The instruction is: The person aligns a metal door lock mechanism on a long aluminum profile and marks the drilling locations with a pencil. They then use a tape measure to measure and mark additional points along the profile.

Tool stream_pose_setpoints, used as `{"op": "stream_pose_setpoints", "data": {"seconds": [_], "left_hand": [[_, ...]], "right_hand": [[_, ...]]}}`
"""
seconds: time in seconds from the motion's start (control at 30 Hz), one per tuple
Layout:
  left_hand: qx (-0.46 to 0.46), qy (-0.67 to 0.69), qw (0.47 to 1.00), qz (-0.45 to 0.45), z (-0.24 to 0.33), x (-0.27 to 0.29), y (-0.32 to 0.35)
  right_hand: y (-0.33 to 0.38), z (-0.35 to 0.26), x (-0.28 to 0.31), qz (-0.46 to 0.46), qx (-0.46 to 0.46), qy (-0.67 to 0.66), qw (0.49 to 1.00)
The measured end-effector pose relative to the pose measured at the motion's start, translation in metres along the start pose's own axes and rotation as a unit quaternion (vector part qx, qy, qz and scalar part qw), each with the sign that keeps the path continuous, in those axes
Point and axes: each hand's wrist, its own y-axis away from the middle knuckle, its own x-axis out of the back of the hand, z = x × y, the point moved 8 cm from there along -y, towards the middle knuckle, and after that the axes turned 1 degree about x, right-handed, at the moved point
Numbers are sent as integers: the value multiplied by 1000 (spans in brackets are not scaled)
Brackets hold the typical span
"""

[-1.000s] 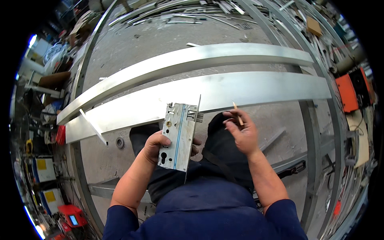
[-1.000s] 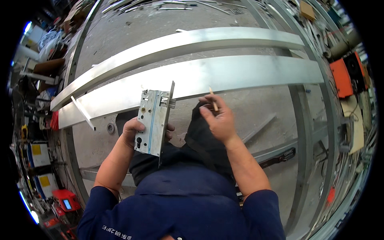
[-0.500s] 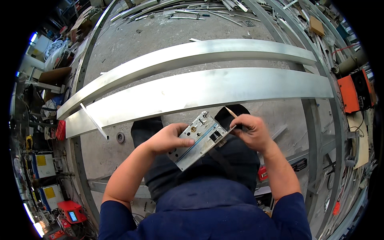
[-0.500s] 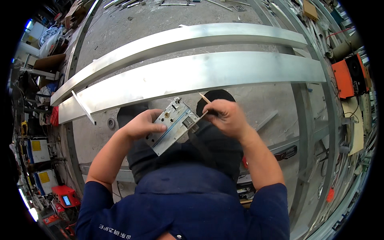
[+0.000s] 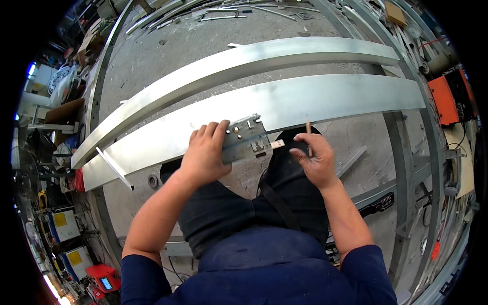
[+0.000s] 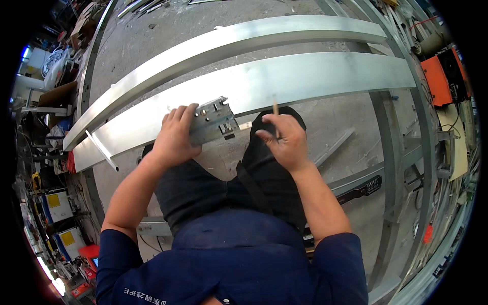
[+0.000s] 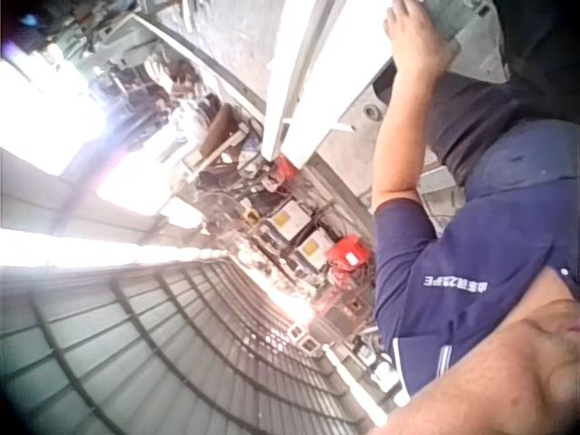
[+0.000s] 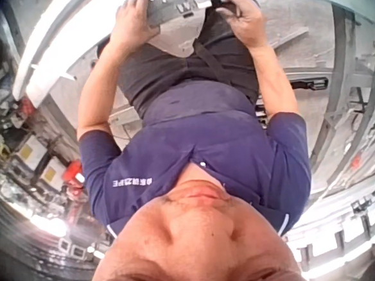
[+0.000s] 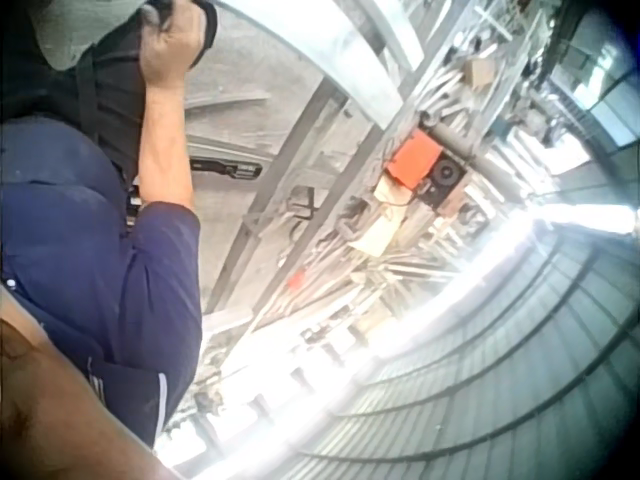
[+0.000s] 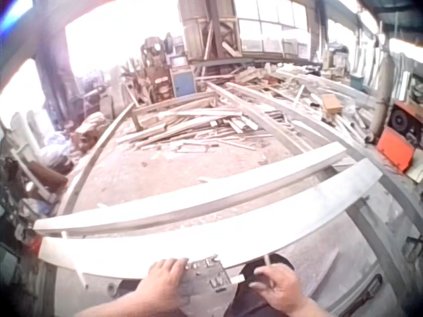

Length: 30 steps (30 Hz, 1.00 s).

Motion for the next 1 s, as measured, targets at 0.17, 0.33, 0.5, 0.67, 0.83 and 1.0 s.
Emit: {"op": "stream_pose_setpoints", "data": {"seconds": [0.17,0.33,0.5,0.67,0.83,1.0], "left_hand": [[38,26,997,-59,-26,-17,-48],[41,36,996,-76,-39,-33,-63],[34,-7,995,-89,-41,-41,-67],[58,24,997,-55,-42,-40,-64],[49,-46,997,47,-48,-31,-49],[42,-33,997,-60,-63,-29,-52]], "right_hand": [[28,47,10,95,-42,21,994],[37,58,12,111,-81,11,990],[29,52,14,95,-44,13,994],[29,56,12,73,-72,15,995],[17,46,12,87,-61,-4,994],[-27,47,5,34,-49,-23,998]]}}
